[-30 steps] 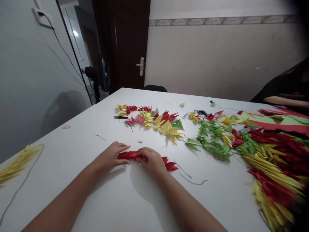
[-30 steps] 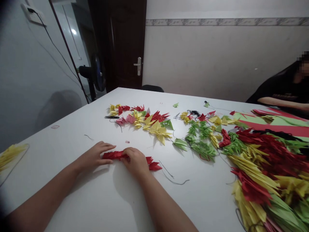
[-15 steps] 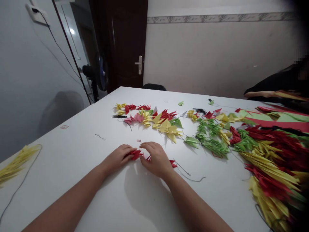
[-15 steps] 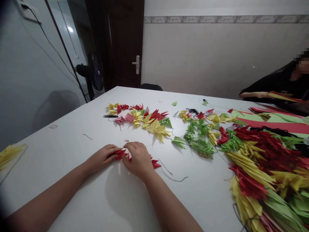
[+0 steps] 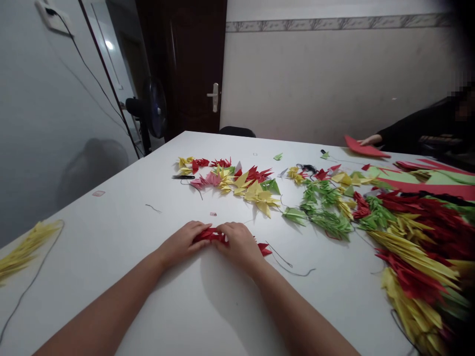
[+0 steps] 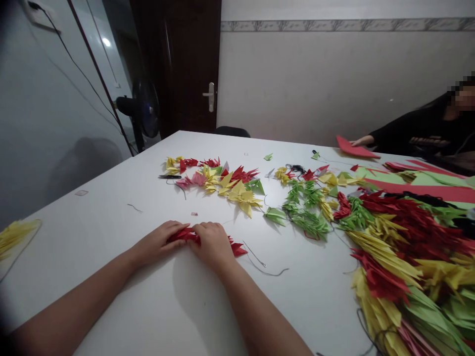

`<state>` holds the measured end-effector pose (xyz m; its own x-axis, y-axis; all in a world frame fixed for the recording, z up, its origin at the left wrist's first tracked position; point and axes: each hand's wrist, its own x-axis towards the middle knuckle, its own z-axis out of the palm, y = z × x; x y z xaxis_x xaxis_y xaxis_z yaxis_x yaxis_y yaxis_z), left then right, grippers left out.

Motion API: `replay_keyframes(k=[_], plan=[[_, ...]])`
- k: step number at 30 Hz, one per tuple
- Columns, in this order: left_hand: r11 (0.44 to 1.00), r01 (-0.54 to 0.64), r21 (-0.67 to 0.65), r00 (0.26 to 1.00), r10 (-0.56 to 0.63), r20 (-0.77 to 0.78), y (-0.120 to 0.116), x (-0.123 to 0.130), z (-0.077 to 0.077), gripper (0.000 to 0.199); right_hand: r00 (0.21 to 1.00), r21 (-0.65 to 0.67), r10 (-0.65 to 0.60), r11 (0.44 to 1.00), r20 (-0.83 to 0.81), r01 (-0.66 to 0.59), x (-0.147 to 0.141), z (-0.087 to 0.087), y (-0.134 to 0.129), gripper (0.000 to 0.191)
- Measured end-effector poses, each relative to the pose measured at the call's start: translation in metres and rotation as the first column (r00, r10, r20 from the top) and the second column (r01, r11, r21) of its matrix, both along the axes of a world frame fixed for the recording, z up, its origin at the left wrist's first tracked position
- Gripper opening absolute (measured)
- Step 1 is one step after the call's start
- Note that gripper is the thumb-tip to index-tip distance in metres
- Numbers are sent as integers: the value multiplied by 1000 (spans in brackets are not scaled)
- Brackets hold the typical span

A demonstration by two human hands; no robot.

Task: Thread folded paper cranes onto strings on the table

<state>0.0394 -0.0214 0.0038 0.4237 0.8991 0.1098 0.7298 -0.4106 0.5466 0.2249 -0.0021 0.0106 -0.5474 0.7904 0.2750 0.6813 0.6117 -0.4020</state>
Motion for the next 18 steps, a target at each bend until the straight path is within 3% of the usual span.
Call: replay_keyframes(k=[3,7,13,18], plan=[[1000,-17,-23,1000,17,4,-1,-1,2,46,1000,-29,-1,1000,-6,1,6,5,1,16],[999,-23,-28,1000,23,14,-4,-2,8,39,995,-124,100,987,14,-97,15,13,3,31],[997,-73,-22,997,73,-13,-5,-1,11,27,991,-258,131,957,-27,-133,22,13,8,10],[997,-77,-19,997,77,-9,-3,-2,9,23,973,-386,14,917,-229,-104,20,7,13,7]])
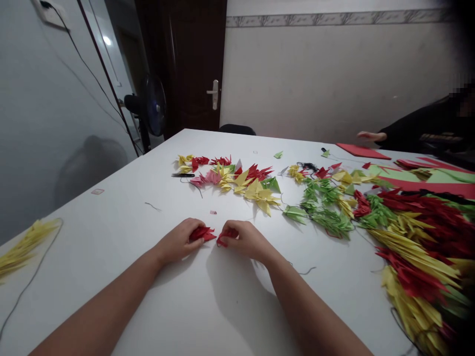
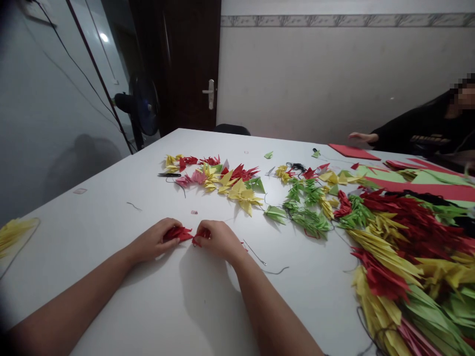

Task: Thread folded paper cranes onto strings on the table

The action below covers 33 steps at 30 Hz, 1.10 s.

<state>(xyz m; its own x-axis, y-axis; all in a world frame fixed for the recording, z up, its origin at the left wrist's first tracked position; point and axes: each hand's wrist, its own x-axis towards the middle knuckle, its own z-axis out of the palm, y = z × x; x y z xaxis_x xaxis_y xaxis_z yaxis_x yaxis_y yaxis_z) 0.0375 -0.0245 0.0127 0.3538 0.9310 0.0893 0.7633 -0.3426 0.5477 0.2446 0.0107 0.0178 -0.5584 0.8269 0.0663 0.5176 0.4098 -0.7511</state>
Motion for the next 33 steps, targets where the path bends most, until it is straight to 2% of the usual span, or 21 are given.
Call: replay_keyframes(k=[7,10,14,20,23,25,29,31,33], plan=[[999,37,31,999,-37,8,0,2,3,16,954,-240,-193,961,-231,136,-4,-5,4,12],[999,21,36,1000,-21,2,0,1,2,17,918,-285,-281,938,-281,199,-4,-7,5,17],[998,-20,60,1000,22,-22,1,0,0,14,895,-315,-265,937,-358,152,-4,-9,5,18],[989,-38,146,995,50,-83,2,-3,0,12,948,-244,-190,962,-256,127,-6,-10,3,19],[985,-47,169,993,64,-96,2,-3,1,13,972,-121,-156,983,-176,136,-5,-5,1,18],[983,-63,173,991,82,-106,1,-3,2,14,984,-3,-140,990,-107,141,-2,6,0,20],[983,-81,164,987,102,-125,0,-5,4,24,985,174,-169,970,-20,170,20,39,-1,28],[983,-84,164,985,107,-137,-1,-6,5,31,973,227,-230,947,-11,227,39,52,-4,28],[978,-97,186,982,125,-145,-2,-8,6,37,962,233,-272,938,34,257,58,56,-9,29]])
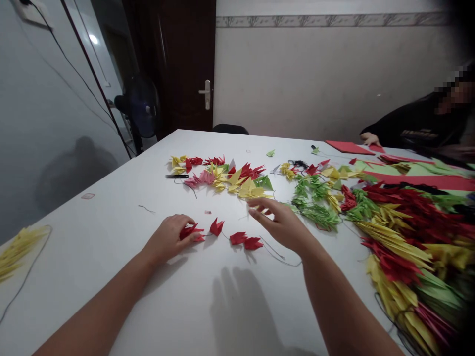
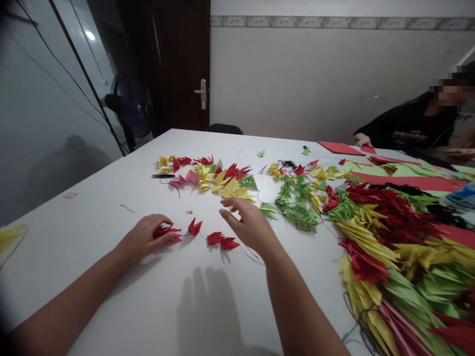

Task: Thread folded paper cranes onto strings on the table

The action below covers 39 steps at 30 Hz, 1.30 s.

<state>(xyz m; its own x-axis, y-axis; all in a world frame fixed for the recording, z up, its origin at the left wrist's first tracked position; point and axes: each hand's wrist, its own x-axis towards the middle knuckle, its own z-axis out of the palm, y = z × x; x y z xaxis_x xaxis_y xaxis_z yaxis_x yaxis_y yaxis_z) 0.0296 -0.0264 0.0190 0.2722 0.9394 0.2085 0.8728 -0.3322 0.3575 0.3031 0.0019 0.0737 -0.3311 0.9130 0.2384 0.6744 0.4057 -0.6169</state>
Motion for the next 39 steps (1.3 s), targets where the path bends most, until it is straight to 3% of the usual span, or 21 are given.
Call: replay_keyframes(k=[3,7,12,19,26,34,39], plan=[[993,-13,115,999,16,-30,-3,3,6,49,989,-20,-33,999,144,37,26,-15,-13,31],[965,-1,262,990,38,-133,-8,26,18,53,971,-2,-50,999,234,51,43,-53,-30,34],[991,25,132,949,18,-316,2,61,19,61,957,128,-156,984,246,127,36,-80,-36,25],[995,90,-52,913,-104,-395,22,76,12,35,966,220,-176,966,191,133,38,-85,-33,18],[941,333,-66,862,-332,-385,21,69,14,43,965,157,-251,959,78,237,54,-84,-30,17],[961,256,-100,836,-273,-476,15,58,20,37,948,51,-315,949,54,312,57,-82,-30,20],[974,201,-102,852,-225,-473,9,83,28,64,954,19,-297,955,39,296,55,-81,-30,20]])
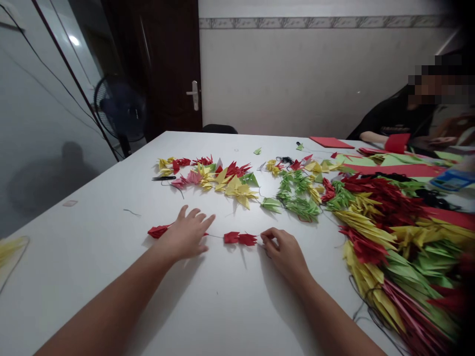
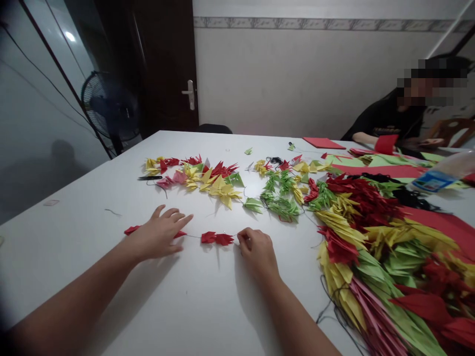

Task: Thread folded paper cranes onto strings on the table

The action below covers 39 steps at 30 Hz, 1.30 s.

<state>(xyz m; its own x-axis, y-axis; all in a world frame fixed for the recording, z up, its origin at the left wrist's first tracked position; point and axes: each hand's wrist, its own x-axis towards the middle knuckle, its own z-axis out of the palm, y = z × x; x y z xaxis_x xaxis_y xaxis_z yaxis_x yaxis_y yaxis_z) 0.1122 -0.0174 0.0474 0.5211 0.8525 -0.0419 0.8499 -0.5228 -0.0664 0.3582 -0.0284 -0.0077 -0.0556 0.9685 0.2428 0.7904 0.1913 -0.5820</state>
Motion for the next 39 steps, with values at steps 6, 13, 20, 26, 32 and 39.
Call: replay_keyframes(k=[6,13,20,26,32,39], plan=[[987,151,59,979,-157,127,-2,69,-22,67,998,12,20,1000,-52,-20,0,-1,-1,19],[963,190,192,982,-189,-23,1,70,-46,18,993,0,-15,1000,-116,16,4,-2,-1,19],[961,189,201,979,-169,-116,-3,34,-35,17,986,-10,-106,994,-127,105,11,-2,0,18],[975,148,163,989,-141,-54,-9,19,-27,18,990,-34,-133,991,-35,132,13,-1,1,19],[995,-8,103,970,-17,241,-17,-18,-3,52,994,71,-108,992,21,106,19,-3,0,25],[973,-221,-64,871,226,437,5,-97,12,47,972,211,229,949,46,-233,-37,32,-4,23]])
